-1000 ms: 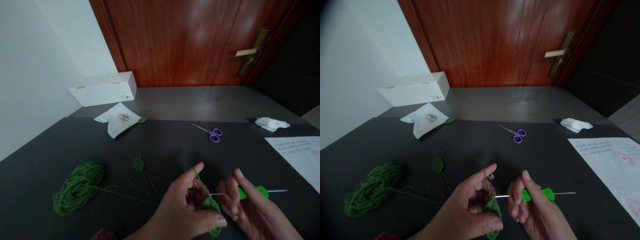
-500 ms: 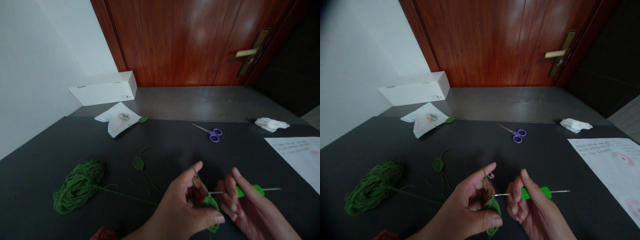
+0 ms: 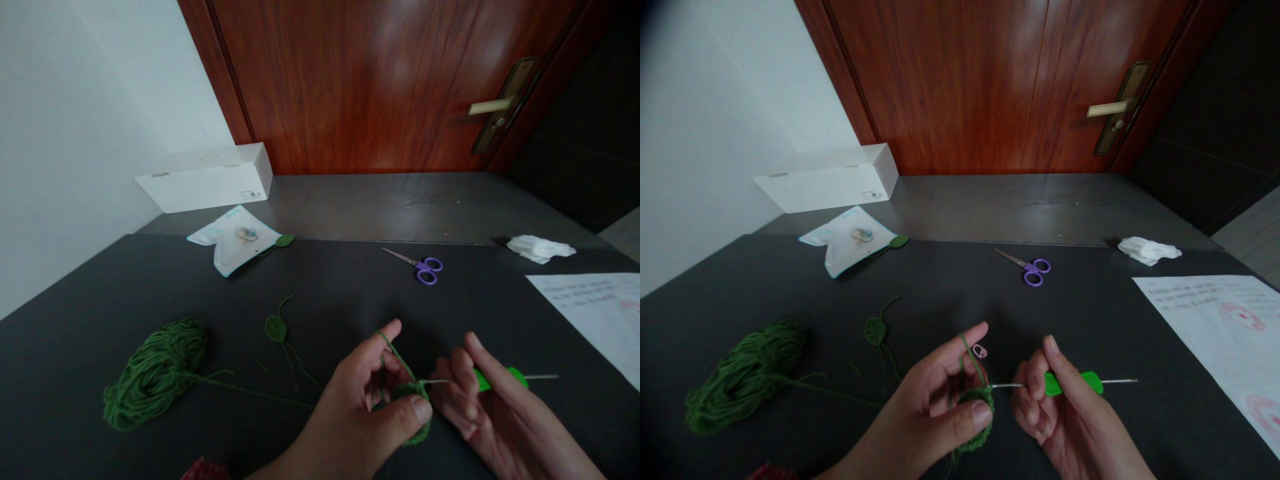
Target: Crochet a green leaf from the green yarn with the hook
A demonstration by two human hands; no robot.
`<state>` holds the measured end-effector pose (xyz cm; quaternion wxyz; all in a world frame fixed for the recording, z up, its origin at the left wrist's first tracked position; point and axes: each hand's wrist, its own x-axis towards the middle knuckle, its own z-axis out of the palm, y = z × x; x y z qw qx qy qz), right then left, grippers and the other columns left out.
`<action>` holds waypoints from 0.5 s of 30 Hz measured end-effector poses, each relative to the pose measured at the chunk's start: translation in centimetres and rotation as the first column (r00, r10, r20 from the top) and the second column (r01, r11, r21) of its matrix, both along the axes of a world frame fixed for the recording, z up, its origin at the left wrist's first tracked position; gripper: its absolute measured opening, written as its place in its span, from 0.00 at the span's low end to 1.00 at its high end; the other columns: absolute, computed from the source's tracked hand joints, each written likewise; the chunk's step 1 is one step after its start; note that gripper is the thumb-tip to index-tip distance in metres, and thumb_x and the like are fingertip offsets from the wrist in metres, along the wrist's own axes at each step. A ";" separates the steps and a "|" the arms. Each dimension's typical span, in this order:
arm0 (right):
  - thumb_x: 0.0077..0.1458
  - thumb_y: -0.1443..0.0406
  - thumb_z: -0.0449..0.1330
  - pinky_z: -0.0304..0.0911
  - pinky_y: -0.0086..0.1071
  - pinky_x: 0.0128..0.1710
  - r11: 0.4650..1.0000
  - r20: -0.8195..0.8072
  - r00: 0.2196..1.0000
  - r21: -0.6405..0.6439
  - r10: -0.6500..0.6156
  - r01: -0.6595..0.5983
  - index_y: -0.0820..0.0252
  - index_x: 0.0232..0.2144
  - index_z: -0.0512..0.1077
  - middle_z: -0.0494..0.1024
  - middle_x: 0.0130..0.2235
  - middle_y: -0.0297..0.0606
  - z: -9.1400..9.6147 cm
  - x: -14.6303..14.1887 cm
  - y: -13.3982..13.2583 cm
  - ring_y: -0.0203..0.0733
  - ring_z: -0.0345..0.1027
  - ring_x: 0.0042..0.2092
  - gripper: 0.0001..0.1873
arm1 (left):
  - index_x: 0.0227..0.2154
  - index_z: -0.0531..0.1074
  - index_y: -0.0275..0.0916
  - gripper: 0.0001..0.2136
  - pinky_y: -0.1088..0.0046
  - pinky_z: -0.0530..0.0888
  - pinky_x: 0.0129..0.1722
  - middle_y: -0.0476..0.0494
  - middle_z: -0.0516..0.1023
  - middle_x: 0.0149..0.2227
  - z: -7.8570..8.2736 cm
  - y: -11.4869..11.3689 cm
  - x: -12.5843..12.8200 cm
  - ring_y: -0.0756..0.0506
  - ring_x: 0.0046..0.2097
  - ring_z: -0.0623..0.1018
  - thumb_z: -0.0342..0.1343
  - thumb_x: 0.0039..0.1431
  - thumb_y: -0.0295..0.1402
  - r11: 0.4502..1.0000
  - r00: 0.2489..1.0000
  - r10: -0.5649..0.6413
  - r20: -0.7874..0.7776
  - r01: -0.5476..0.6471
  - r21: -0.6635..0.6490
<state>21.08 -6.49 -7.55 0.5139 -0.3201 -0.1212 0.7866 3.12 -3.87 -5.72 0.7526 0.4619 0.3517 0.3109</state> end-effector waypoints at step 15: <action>0.65 0.52 0.50 0.63 0.32 0.27 0.818 0.527 0.807 0.567 -0.267 -0.100 0.55 0.25 0.78 0.75 0.23 0.38 -0.6 1.7 -1.5 0.41 0.66 0.27 0.25 | 0.61 0.59 0.37 0.35 0.70 0.65 0.37 0.53 0.70 0.32 0.4 0.1 0.1 0.50 0.32 0.67 0.63 0.49 0.30 0.995 0.989 0.090 -0.121 -0.085 0.045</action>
